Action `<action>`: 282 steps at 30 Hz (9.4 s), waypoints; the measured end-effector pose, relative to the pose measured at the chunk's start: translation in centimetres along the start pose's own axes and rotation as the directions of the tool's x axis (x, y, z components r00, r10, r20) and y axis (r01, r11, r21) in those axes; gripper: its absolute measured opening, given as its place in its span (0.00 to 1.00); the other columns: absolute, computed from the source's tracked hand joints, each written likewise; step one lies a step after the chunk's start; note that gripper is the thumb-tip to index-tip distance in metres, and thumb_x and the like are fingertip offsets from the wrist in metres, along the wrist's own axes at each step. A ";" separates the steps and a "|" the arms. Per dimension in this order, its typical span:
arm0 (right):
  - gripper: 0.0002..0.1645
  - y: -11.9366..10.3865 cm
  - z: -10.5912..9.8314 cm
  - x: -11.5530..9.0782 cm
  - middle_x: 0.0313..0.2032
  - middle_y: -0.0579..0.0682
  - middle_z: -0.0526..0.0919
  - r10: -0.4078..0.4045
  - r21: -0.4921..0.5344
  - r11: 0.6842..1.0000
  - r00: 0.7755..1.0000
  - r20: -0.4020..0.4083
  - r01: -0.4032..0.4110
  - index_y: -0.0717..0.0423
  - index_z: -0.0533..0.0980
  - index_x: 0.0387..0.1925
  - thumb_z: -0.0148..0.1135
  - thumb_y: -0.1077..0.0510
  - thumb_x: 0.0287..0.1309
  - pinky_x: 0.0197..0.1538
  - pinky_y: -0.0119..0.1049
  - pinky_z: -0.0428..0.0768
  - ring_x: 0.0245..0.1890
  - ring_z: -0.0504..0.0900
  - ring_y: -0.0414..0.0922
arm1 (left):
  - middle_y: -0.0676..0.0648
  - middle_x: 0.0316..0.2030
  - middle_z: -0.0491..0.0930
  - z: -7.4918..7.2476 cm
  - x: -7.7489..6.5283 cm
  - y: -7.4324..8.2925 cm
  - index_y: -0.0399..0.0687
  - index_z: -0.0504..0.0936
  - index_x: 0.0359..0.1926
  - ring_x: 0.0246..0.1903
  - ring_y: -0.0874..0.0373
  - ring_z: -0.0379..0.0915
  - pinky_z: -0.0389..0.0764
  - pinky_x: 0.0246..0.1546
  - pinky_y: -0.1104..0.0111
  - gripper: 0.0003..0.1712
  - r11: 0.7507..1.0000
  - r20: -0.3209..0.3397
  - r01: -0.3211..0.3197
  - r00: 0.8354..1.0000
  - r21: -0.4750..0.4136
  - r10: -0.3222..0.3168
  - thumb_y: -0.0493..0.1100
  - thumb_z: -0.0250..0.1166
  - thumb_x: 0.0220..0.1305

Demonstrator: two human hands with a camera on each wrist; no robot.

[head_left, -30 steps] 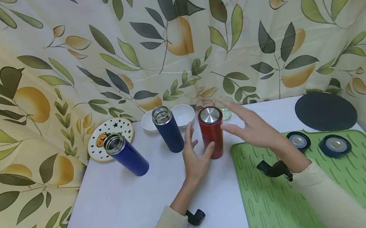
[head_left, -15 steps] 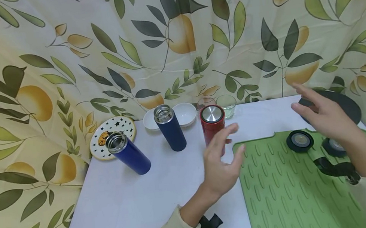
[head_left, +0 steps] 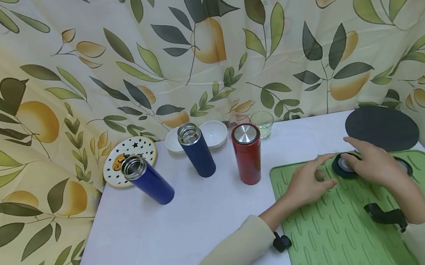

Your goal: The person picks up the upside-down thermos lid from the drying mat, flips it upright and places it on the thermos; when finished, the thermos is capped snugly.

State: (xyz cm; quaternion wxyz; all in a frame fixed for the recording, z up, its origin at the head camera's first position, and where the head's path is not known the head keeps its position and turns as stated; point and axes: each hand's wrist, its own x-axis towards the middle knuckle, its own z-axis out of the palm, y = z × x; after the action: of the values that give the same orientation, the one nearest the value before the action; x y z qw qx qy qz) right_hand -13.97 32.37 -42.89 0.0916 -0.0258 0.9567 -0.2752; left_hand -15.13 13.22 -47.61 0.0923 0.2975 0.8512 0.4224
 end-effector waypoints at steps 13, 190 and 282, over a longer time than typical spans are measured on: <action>0.38 0.6 1.5 -0.2 0.54 0.79 0.62 0.040 0.002 0.999 0.999 0.001 -0.040 0.71 0.52 0.64 0.43 0.45 0.67 0.41 0.66 0.67 0.50 0.63 0.75 | 0.62 0.36 0.78 2.2 1.0 -0.5 0.69 0.64 0.64 0.32 0.77 0.70 0.69 0.31 0.84 0.32 0.996 0.090 0.069 0.993 0.053 -0.073 0.52 0.63 0.58; 0.24 -30.8 8.5 7.6 0.63 0.49 0.66 -0.402 0.432 0.630 0.747 -0.530 0.646 0.42 0.73 0.56 0.63 0.54 0.56 0.58 0.48 0.68 0.63 0.61 0.44 | 0.36 0.56 0.70 -20.1 -11.7 -9.7 0.42 0.65 0.63 0.59 0.47 0.63 0.63 0.55 0.44 0.39 0.886 -0.783 -0.196 0.572 -0.420 -0.245 0.36 0.70 0.50; 0.29 -29.9 9.6 10.7 0.62 0.40 0.66 -0.442 0.449 0.693 0.825 -0.353 0.564 0.41 0.68 0.60 0.59 0.60 0.57 0.63 0.48 0.60 0.64 0.59 0.36 | 0.42 0.57 0.71 -19.1 -11.2 -12.3 0.54 0.64 0.63 0.55 0.48 0.70 0.68 0.56 0.57 0.42 0.941 -0.794 -0.168 0.590 -0.294 -0.143 0.30 0.70 0.47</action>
State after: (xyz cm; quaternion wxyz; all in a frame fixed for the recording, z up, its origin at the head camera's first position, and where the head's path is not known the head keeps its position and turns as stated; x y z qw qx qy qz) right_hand -22.69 0.92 -36.69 -0.0894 -0.2313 0.8004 -0.5459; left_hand -19.17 -11.72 -46.20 -0.2564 0.0596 0.7118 0.6512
